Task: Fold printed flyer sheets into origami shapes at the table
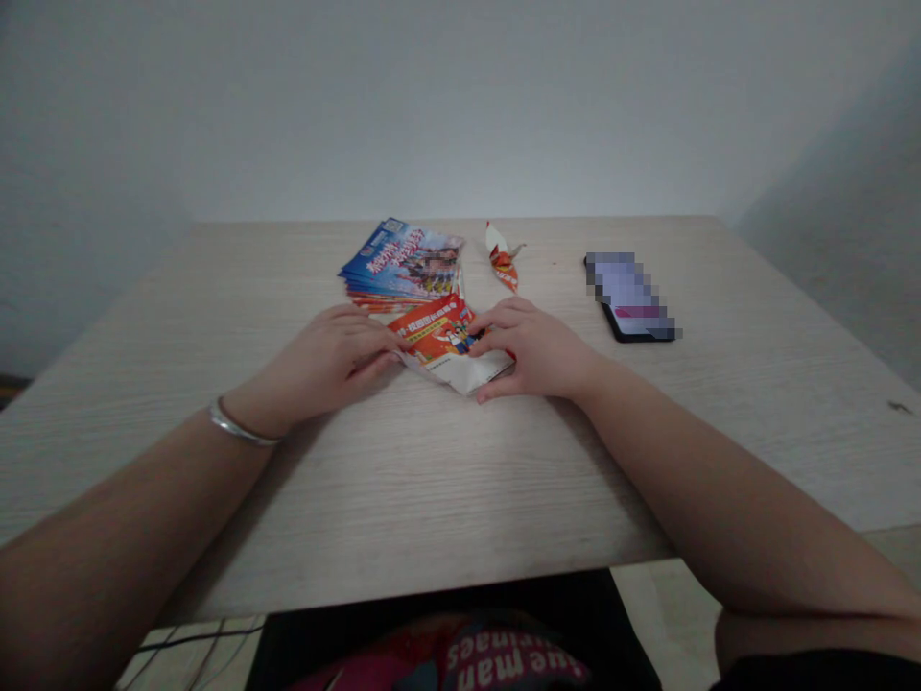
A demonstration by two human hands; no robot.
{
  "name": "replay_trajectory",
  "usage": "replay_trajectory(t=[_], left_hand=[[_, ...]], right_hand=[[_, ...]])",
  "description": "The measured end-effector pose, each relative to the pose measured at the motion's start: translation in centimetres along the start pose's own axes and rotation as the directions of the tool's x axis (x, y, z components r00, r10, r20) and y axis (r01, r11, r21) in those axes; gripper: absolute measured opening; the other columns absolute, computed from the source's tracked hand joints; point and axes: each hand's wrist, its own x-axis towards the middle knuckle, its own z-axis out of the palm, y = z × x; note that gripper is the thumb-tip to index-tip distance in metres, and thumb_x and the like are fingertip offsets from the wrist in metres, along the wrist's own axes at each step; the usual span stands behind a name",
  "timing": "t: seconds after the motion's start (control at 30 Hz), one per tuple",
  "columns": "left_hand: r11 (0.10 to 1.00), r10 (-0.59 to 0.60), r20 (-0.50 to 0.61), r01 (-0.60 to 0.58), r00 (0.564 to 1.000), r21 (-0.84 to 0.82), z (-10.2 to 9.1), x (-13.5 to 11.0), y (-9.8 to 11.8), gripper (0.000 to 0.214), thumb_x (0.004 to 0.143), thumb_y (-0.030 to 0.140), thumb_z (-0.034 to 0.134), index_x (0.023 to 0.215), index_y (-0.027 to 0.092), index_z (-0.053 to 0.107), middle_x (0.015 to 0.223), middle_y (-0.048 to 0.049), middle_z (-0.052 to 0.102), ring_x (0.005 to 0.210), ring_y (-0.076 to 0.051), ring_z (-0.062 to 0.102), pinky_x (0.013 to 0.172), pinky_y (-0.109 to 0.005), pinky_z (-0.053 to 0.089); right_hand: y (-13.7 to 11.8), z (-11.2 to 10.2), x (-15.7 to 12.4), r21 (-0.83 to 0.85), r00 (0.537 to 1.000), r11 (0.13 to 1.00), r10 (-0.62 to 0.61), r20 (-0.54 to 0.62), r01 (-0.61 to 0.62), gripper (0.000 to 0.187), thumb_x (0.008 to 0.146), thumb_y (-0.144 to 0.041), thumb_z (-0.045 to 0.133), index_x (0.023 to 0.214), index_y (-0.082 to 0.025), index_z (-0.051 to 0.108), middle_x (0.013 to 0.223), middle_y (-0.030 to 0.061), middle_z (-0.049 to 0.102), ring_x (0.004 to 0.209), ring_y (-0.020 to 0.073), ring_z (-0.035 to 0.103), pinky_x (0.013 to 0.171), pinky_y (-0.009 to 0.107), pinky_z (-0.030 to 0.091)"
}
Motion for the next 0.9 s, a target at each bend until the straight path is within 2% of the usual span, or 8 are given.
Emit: replay_trajectory(t=[0.1, 0.23, 0.4, 0.53, 0.6, 0.7, 0.8, 0.9], left_hand=[[0.999, -0.046, 0.013, 0.046, 0.999, -0.029, -0.1, 0.0, -0.2, 0.035, 0.099, 0.033, 0.04, 0.091, 0.016, 0.07, 0.087, -0.0087, 0.073, 0.084, -0.023, 0.066, 0.086, -0.039, 0.048], [0.993, -0.067, -0.021, 0.064, 0.998, -0.098, 0.0, -0.1, -0.3, 0.035, 0.099, 0.033, 0.04, 0.091, 0.014, 0.069, 0.092, -0.0108, 0.073, 0.088, -0.024, 0.067, 0.085, -0.038, 0.05], [0.978, 0.052, -0.105, -0.072, 0.993, -0.196, 0.2, -0.2, -0.3, 0.031, 0.099, 0.03, 0.042, 0.1, 0.016, 0.07, 0.107, -0.0097, 0.074, 0.102, -0.021, 0.067, 0.094, -0.036, 0.05], [0.984, 0.116, -0.06, -0.123, 0.991, -0.13, 0.1, -0.2, -0.3, 0.026, 0.096, 0.03, 0.047, 0.095, 0.017, 0.069, 0.101, -0.0084, 0.074, 0.098, -0.023, 0.067, 0.093, -0.038, 0.05], [0.989, 0.083, -0.033, -0.087, 0.996, -0.124, 0.0, -0.1, -0.2, 0.027, 0.096, 0.031, 0.045, 0.093, 0.016, 0.068, 0.092, -0.008, 0.073, 0.09, -0.022, 0.067, 0.088, -0.038, 0.05], [0.99, -0.045, -0.045, 0.038, 0.998, -0.134, -0.1, -0.1, -0.1, 0.029, 0.096, 0.033, 0.042, 0.082, 0.016, 0.062, 0.077, -0.0066, 0.066, 0.073, -0.02, 0.061, 0.071, -0.033, 0.046], [0.964, -0.227, -0.063, 0.215, 0.972, -0.156, 0.4, -0.1, 0.0, 0.027, 0.096, 0.032, 0.043, 0.079, 0.018, 0.057, 0.071, -0.004, 0.061, 0.063, -0.017, 0.055, 0.06, -0.029, 0.04], [0.903, -0.397, -0.081, 0.373, 0.914, -0.213, 1.2, 0.0, 0.2, 0.022, 0.096, 0.032, 0.048, 0.104, 0.016, 0.06, 0.08, -0.0038, 0.065, 0.068, -0.017, 0.059, 0.063, -0.028, 0.044]], right_hand=[[-0.1, 0.1, 0.1, 0.01, 1.0, 1.0, -0.026, 0.017, 0.026, 0.036, 0.081, -0.048, 0.074, 0.105, -0.021, 0.076, 0.111, 0.0089, 0.075, 0.105, 0.0243, 0.065, 0.097, 0.043, 0.047], [-0.5, -0.4, 0.1, -0.037, 0.996, 0.996, -0.076, 0.048, 0.078, 0.038, 0.086, -0.047, 0.068, 0.113, -0.02, 0.074, 0.115, 0.0093, 0.074, 0.107, 0.0243, 0.063, 0.097, 0.042, 0.047], [-1.1, -0.5, 0.3, -0.195, 0.987, 0.969, -0.141, 0.071, 0.153, 0.032, 0.092, -0.042, 0.06, 0.116, -0.025, 0.073, 0.121, 0.005, 0.073, 0.12, 0.0246, 0.059, 0.102, 0.043, 0.043], [-1.5, -0.4, 0.2, -0.252, 0.978, 0.949, -0.157, 0.137, 0.188, 0.027, 0.096, -0.031, 0.054, 0.112, -0.025, 0.074, 0.119, 0.0024, 0.075, 0.111, 0.0229, 0.066, 0.094, 0.04, 0.045], [-1.7, -0.4, 0.2, -0.244, 0.989, 0.963, -0.09, 0.121, 0.117, 0.028, 0.096, -0.029, 0.051, 0.111, -0.025, 0.075, 0.113, 0.0024, 0.077, 0.101, 0.0213, 0.07, 0.086, 0.036, 0.047], [-2.0, -0.3, 0.4, -0.228, 0.988, 0.964, 0.149, 0.051, -0.133, 0.031, 0.097, -0.031, 0.048, 0.104, -0.022, 0.076, 0.098, 0.0059, 0.079, 0.085, 0.0219, 0.071, 0.071, 0.032, 0.046], [-2.3, 0.2, 1.0, -0.137, 0.933, 0.925, 0.359, 0.007, -0.354, 0.033, 0.097, -0.037, 0.047, 0.099, -0.02, 0.076, 0.084, 0.0066, 0.076, 0.072, 0.0208, 0.067, 0.061, 0.031, 0.044], [-2.7, 1.0, 1.7, -0.011, 0.864, 0.864, 0.503, -0.035, -0.503, 0.033, 0.094, -0.038, 0.053, 0.118, -0.022, 0.069, 0.088, 0.0048, 0.076, 0.07, 0.0192, 0.065, 0.061, 0.03, 0.045]])
